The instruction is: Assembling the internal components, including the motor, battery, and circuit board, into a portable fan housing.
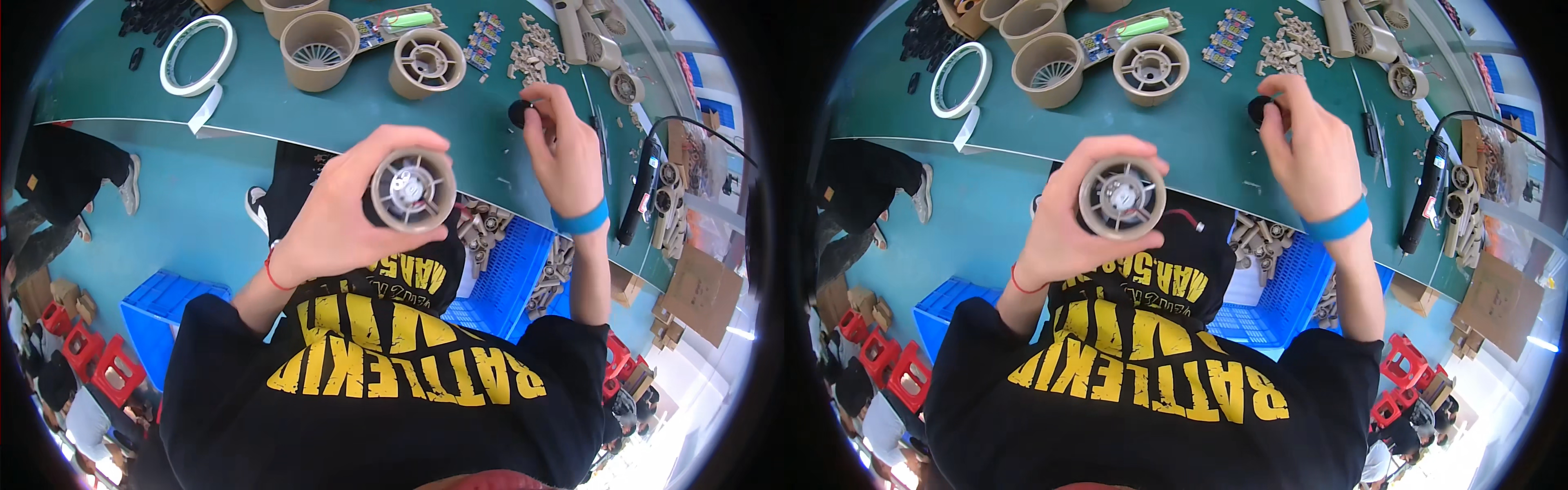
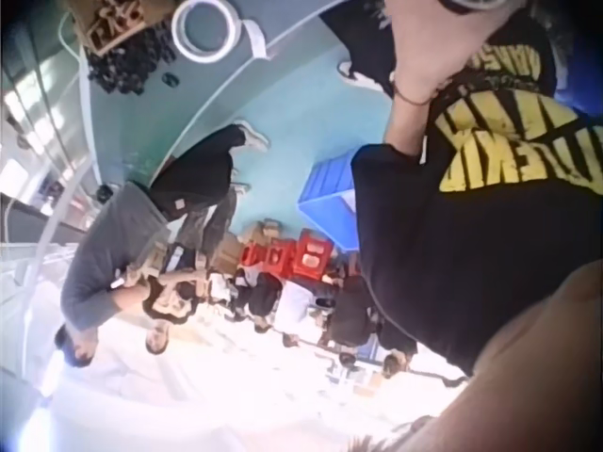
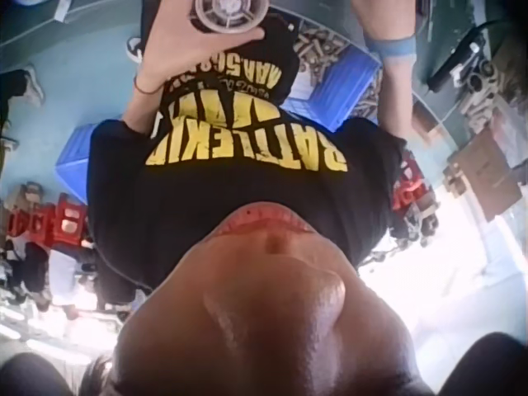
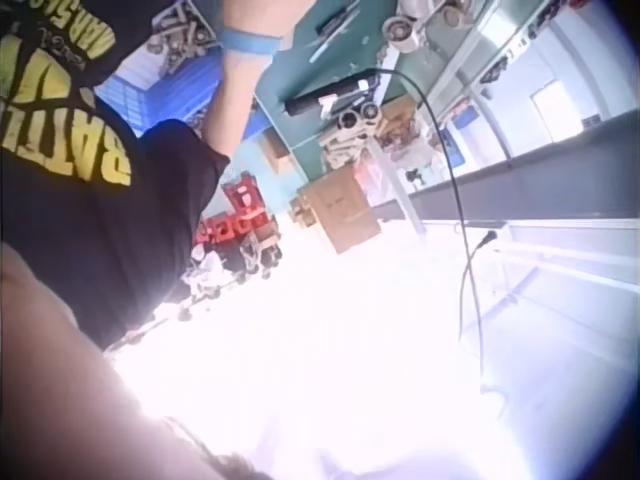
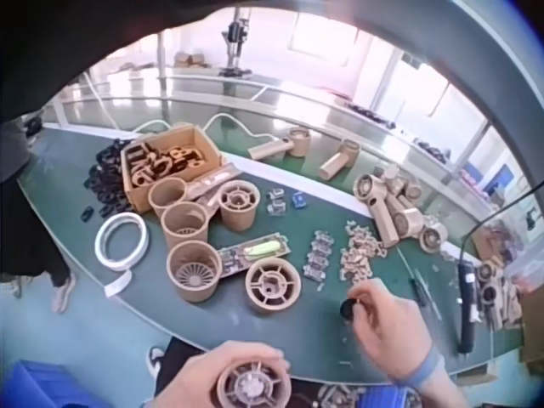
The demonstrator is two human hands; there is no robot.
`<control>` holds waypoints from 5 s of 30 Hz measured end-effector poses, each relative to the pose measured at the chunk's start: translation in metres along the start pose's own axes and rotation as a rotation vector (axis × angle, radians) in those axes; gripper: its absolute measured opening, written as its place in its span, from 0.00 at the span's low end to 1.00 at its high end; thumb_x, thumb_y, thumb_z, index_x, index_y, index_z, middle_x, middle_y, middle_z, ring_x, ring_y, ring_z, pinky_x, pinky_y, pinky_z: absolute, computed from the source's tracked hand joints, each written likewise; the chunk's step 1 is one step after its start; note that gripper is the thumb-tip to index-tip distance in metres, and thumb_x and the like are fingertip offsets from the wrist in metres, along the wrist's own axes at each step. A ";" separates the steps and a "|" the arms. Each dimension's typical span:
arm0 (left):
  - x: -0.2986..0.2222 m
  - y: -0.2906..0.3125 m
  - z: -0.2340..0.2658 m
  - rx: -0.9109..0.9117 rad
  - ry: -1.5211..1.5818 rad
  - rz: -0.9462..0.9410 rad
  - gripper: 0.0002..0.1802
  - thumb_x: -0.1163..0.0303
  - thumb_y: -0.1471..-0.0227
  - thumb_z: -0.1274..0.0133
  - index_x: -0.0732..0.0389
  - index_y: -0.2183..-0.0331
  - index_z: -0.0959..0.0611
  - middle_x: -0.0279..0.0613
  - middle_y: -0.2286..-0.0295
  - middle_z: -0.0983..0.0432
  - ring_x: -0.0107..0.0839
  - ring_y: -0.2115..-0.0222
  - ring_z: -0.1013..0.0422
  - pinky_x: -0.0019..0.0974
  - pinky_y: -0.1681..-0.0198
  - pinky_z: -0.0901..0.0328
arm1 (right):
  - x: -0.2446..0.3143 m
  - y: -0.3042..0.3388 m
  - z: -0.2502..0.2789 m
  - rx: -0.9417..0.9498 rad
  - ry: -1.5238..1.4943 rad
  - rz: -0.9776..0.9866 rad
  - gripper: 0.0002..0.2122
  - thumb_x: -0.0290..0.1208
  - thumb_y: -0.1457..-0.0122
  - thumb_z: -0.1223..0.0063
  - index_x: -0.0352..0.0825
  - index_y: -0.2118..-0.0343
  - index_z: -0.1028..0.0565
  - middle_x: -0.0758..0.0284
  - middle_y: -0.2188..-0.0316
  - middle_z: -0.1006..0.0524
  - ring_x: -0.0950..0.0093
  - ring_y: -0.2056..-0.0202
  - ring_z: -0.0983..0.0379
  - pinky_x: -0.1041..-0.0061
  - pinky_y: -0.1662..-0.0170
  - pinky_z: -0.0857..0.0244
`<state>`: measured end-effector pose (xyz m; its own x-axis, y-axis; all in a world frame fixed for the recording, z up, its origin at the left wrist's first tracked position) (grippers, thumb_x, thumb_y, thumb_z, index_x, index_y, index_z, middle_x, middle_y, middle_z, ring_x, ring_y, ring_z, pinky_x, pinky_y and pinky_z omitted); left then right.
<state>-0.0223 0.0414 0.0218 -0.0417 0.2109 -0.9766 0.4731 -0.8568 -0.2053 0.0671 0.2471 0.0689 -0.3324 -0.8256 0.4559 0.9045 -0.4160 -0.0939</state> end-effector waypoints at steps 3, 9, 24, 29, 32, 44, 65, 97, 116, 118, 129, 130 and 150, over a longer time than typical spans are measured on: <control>-0.006 -0.015 0.005 -0.049 -0.217 -0.137 0.37 0.79 0.64 0.28 0.60 0.50 0.25 0.40 0.56 0.24 0.33 0.56 0.27 0.34 0.50 0.33 | -0.017 -0.014 -0.013 -0.033 0.037 0.105 0.07 0.22 0.39 0.49 0.33 0.58 0.25 0.62 0.69 0.22 0.71 0.70 0.25 0.74 0.67 0.32; 0.002 -0.020 0.004 -0.075 -0.261 -0.150 0.37 0.78 0.66 0.27 0.60 0.51 0.23 0.40 0.56 0.24 0.33 0.54 0.27 0.35 0.50 0.32 | -0.014 -0.014 -0.017 -0.166 0.247 0.244 0.07 0.25 0.39 0.46 0.36 0.59 0.21 0.63 0.58 0.23 0.70 0.62 0.25 0.75 0.57 0.33; 0.016 -0.020 -0.003 -0.082 0.506 0.142 0.43 0.46 0.44 0.43 0.65 0.39 0.39 0.52 0.47 0.31 0.50 0.42 0.36 0.48 0.39 0.38 | 0.044 0.075 -0.047 0.033 -1.010 -0.151 0.11 0.17 0.46 0.40 0.30 0.59 0.25 0.64 0.64 0.23 0.75 0.62 0.25 0.77 0.57 0.31; 0.002 -0.013 -0.030 -0.133 0.967 0.256 0.49 0.32 0.41 0.63 0.63 0.36 0.42 0.52 0.41 0.37 0.55 0.38 0.43 0.54 0.35 0.48 | 0.064 0.071 -0.035 -0.377 -0.507 0.233 0.15 0.15 0.53 0.36 0.29 0.61 0.24 0.56 0.61 0.22 0.69 0.65 0.25 0.76 0.60 0.31; -0.008 -0.009 -0.039 -0.114 0.923 0.272 0.49 0.31 0.43 0.60 0.62 0.36 0.43 0.52 0.40 0.38 0.55 0.37 0.44 0.54 0.34 0.48 | 0.067 0.075 -0.036 -0.431 -0.395 0.239 0.19 0.16 0.57 0.33 0.27 0.58 0.23 0.56 0.59 0.22 0.68 0.65 0.24 0.76 0.64 0.31; 0.009 0.031 -0.049 -0.273 0.710 0.223 0.47 0.36 0.44 0.50 0.50 0.36 0.49 0.49 0.38 0.45 0.52 0.39 0.42 0.53 0.39 0.41 | 0.062 0.078 -0.049 -0.124 -0.528 0.162 0.21 0.20 0.53 0.34 0.30 0.54 0.26 0.59 0.63 0.22 0.66 0.71 0.21 0.73 0.69 0.27; -0.009 0.002 0.011 -0.213 -0.256 0.086 0.38 0.76 0.57 0.32 0.59 0.46 0.33 0.48 0.49 0.28 0.32 0.52 0.29 0.33 0.48 0.33 | -0.049 0.109 0.005 -0.413 -0.110 -0.277 0.16 0.18 0.46 0.40 0.28 0.53 0.24 0.64 0.66 0.24 0.76 0.69 0.25 0.79 0.66 0.30; 0.013 -0.021 -0.010 -0.223 -0.521 -0.077 0.37 0.77 0.59 0.32 0.60 0.46 0.29 0.44 0.54 0.25 0.38 0.55 0.26 0.37 0.50 0.33 | -0.058 0.037 0.116 -0.220 -1.630 0.142 0.27 0.52 0.37 0.55 0.29 0.49 0.33 0.71 0.78 0.35 0.81 0.74 0.38 0.84 0.68 0.43; 0.017 -0.024 -0.012 -0.244 -0.469 -0.173 0.36 0.70 0.58 0.33 0.56 0.47 0.30 0.43 0.56 0.24 0.47 0.54 0.29 0.44 0.48 0.37 | 0.082 -0.040 0.017 0.184 -1.453 0.798 0.40 0.73 0.47 0.56 0.38 0.47 0.29 0.78 0.78 0.29 0.87 0.79 0.35 0.83 0.71 0.45; 0.018 -0.022 -0.009 -0.257 -0.473 -0.176 0.36 0.70 0.58 0.33 0.56 0.47 0.30 0.43 0.56 0.24 0.47 0.54 0.29 0.44 0.48 0.37 | 0.082 -0.045 0.009 0.222 -1.481 0.813 0.39 0.73 0.47 0.55 0.38 0.47 0.29 0.79 0.78 0.29 0.87 0.79 0.35 0.83 0.71 0.45; 0.016 -0.020 -0.007 -0.259 -0.484 -0.173 0.34 0.71 0.57 0.34 0.57 0.48 0.29 0.42 0.56 0.24 0.46 0.56 0.28 0.43 0.50 0.36 | 0.089 -0.046 0.006 0.284 -1.454 0.814 0.39 0.73 0.47 0.53 0.39 0.47 0.30 0.79 0.77 0.29 0.87 0.79 0.35 0.84 0.70 0.45; 0.017 -0.021 -0.008 -0.256 -0.482 -0.171 0.34 0.71 0.57 0.34 0.57 0.48 0.29 0.42 0.56 0.24 0.46 0.56 0.28 0.43 0.50 0.36 | 0.088 -0.047 0.007 0.289 -1.466 0.813 0.39 0.72 0.47 0.54 0.38 0.47 0.29 0.79 0.77 0.29 0.87 0.79 0.35 0.84 0.71 0.45; 0.016 -0.020 -0.008 -0.250 -0.467 -0.146 0.34 0.71 0.57 0.34 0.57 0.48 0.29 0.44 0.57 0.24 0.49 0.56 0.28 0.44 0.50 0.36 | 0.091 -0.046 0.008 0.228 -1.432 0.872 0.40 0.71 0.42 0.62 0.34 0.45 0.29 0.77 0.78 0.28 0.86 0.79 0.34 0.83 0.73 0.42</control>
<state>-0.0256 0.0660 0.0106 -0.4823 0.0392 -0.8751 0.6251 -0.6845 -0.3752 -0.0024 0.1939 0.1217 0.6259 0.2732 0.7305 0.7345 0.1084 -0.6699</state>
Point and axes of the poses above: each hand's wrist, its own y-axis away from the middle knuckle, its own z-axis out of the back of the hand, x = y × z, the point moved 5 cm from there along -y, towards the middle knuckle
